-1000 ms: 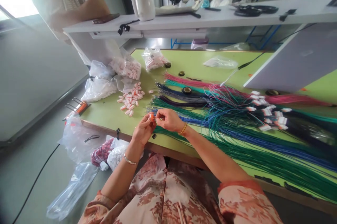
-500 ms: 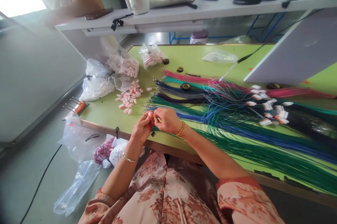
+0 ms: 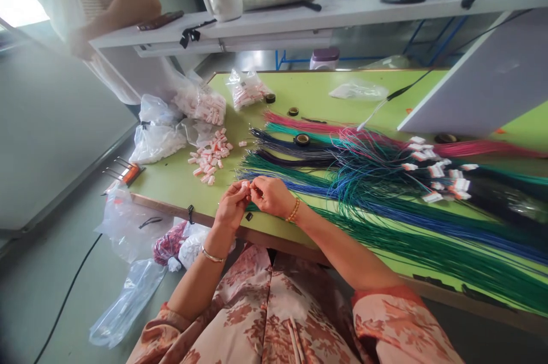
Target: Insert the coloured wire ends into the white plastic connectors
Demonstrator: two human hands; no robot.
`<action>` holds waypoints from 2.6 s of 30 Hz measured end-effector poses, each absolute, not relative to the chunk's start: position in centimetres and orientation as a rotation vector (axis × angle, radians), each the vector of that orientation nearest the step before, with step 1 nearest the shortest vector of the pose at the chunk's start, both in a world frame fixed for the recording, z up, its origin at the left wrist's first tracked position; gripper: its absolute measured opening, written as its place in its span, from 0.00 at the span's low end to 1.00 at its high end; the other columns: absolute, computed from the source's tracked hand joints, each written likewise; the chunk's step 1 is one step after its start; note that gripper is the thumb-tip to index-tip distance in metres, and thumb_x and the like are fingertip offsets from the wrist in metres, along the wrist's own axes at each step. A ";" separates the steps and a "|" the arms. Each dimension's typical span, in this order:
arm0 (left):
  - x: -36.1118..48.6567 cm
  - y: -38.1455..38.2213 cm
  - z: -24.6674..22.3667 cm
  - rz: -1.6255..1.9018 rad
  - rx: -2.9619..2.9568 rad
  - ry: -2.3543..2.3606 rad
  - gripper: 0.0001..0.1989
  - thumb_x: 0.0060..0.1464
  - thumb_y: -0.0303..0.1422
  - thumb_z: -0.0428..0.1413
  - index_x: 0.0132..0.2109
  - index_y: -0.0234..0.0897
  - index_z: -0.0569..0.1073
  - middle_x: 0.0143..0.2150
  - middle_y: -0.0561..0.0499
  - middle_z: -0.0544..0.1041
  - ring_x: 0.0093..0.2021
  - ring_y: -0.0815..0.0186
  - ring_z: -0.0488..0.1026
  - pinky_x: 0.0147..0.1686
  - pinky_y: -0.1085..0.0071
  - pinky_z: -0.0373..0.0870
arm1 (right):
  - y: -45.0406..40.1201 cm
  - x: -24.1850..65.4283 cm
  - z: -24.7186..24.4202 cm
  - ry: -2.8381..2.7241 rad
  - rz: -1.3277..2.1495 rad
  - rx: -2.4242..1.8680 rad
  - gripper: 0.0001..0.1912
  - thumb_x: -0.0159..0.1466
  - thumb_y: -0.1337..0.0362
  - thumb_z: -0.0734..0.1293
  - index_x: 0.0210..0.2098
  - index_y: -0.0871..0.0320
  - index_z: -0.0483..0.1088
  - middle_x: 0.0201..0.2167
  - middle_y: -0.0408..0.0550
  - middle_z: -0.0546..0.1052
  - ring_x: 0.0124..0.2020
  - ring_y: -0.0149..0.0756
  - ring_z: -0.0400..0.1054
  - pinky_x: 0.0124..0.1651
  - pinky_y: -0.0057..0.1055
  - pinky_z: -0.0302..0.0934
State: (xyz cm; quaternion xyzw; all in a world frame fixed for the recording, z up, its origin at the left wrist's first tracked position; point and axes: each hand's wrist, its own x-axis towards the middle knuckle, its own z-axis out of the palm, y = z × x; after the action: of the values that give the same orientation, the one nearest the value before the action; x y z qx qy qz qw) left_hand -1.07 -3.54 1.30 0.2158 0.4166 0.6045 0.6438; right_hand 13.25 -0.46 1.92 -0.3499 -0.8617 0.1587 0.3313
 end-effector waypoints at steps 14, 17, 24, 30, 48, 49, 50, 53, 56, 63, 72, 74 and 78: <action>-0.3 -3.3 0.2 1.413 0.577 1.039 0.19 0.33 0.36 0.72 0.32 0.34 0.75 0.30 0.52 0.77 0.31 0.72 0.71 0.34 0.75 0.66 | -1.0 12.6 1.1 -2.242 0.423 -1.127 0.07 0.61 0.66 0.60 0.28 0.59 0.66 0.25 0.48 0.73 0.25 0.31 0.60 0.30 0.28 0.49; -0.6 -2.8 0.2 1.417 0.560 1.005 0.18 0.34 0.35 0.71 0.33 0.34 0.76 0.30 0.53 0.76 0.29 0.74 0.69 0.31 0.75 0.64 | 0.3 13.4 1.7 -2.195 0.664 -1.050 0.10 0.63 0.63 0.60 0.28 0.59 0.68 0.24 0.46 0.73 0.25 0.29 0.60 0.30 0.27 0.51; -0.9 -1.7 -0.7 1.414 0.441 1.009 0.16 0.37 0.32 0.70 0.35 0.33 0.76 0.31 0.52 0.75 0.28 0.76 0.67 0.29 0.77 0.62 | 7.7 15.8 2.3 -2.147 0.632 -1.447 0.07 0.60 0.64 0.65 0.35 0.59 0.75 0.30 0.46 0.77 0.30 0.32 0.66 0.35 0.27 0.55; -0.9 -1.8 -1.3 1.420 0.434 0.971 0.16 0.38 0.31 0.70 0.35 0.33 0.76 0.32 0.52 0.75 0.29 0.75 0.68 0.30 0.76 0.63 | 9.7 14.8 0.1 -2.324 0.424 -1.688 0.08 0.63 0.66 0.63 0.37 0.57 0.75 0.40 0.51 0.78 0.38 0.37 0.70 0.36 0.29 0.55; -0.9 -2.0 -1.8 1.424 0.405 0.968 0.19 0.37 0.34 0.71 0.37 0.33 0.75 0.32 0.52 0.75 0.30 0.75 0.69 0.33 0.75 0.63 | 12.0 12.0 1.5 -2.092 0.809 -1.296 0.05 0.56 0.67 0.63 0.28 0.61 0.70 0.25 0.43 0.74 0.26 0.28 0.61 0.31 0.25 0.54; -0.9 -2.0 -1.9 1.424 0.406 0.969 0.19 0.36 0.34 0.71 0.37 0.33 0.75 0.32 0.52 0.76 0.30 0.75 0.69 0.33 0.75 0.63 | 12.1 11.3 1.8 -2.065 0.841 -1.269 0.04 0.55 0.67 0.63 0.27 0.61 0.70 0.25 0.43 0.74 0.26 0.27 0.61 0.31 0.25 0.54; -0.9 -2.0 -1.9 1.425 0.409 0.967 0.20 0.36 0.34 0.71 0.37 0.33 0.75 0.32 0.53 0.76 0.30 0.75 0.69 0.33 0.75 0.63 | 12.1 10.7 2.0 -2.038 0.875 -1.241 0.05 0.55 0.66 0.63 0.27 0.61 0.69 0.24 0.42 0.73 0.25 0.27 0.61 0.31 0.25 0.54; -0.8 -2.1 -1.9 1.441 0.419 0.949 0.20 0.35 0.35 0.71 0.36 0.34 0.75 0.33 0.53 0.75 0.30 0.75 0.69 0.33 0.75 0.64 | 11.6 9.7 2.9 -1.960 0.969 -1.145 0.06 0.54 0.64 0.63 0.26 0.60 0.69 0.22 0.41 0.71 0.24 0.27 0.59 0.30 0.25 0.53; -0.8 -2.1 -1.8 1.448 0.417 0.941 0.19 0.36 0.35 0.71 0.36 0.34 0.74 0.33 0.54 0.75 0.30 0.75 0.69 0.33 0.75 0.64 | 10.4 10.1 3.5 -1.903 1.025 -1.062 0.07 0.53 0.62 0.64 0.25 0.60 0.68 0.21 0.40 0.69 0.24 0.26 0.58 0.29 0.25 0.54; -0.7 -2.0 -0.4 1.458 0.406 0.848 0.17 0.39 0.31 0.70 0.38 0.36 0.75 0.34 0.54 0.73 0.31 0.76 0.67 0.34 0.77 0.65 | 5.5 12.9 2.9 -1.874 1.139 -1.039 0.08 0.52 0.61 0.64 0.24 0.61 0.69 0.19 0.40 0.68 0.21 0.25 0.55 0.25 0.24 0.51; 0.0 -2.0 0.7 1.394 0.383 0.832 0.14 0.44 0.29 0.67 0.39 0.37 0.74 0.36 0.54 0.73 0.34 0.75 0.70 0.38 0.76 0.67 | 2.2 14.5 1.9 -1.924 1.004 -1.056 0.06 0.53 0.64 0.64 0.24 0.61 0.69 0.20 0.40 0.69 0.23 0.25 0.56 0.27 0.23 0.52; 0.1 -2.1 0.8 1.386 0.389 0.835 0.14 0.43 0.29 0.67 0.39 0.37 0.75 0.36 0.53 0.73 0.34 0.74 0.69 0.38 0.76 0.67 | 2.0 14.5 2.0 -1.940 0.946 -1.077 0.05 0.53 0.65 0.65 0.24 0.61 0.69 0.21 0.40 0.70 0.23 0.25 0.57 0.28 0.24 0.51; 0.2 -2.1 1.0 1.398 0.407 0.836 0.14 0.43 0.29 0.68 0.38 0.38 0.75 0.37 0.53 0.74 0.34 0.74 0.70 0.38 0.76 0.67 | 1.8 14.6 2.1 -1.987 0.845 -1.125 0.04 0.53 0.66 0.65 0.24 0.60 0.70 0.21 0.41 0.71 0.23 0.26 0.57 0.27 0.24 0.50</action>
State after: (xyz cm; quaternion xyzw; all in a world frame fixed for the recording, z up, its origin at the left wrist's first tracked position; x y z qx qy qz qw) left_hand 0.24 -2.13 0.96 0.1807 0.3705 0.6196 0.6680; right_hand 14.55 1.85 2.14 -0.4334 -0.7657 0.3258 0.3461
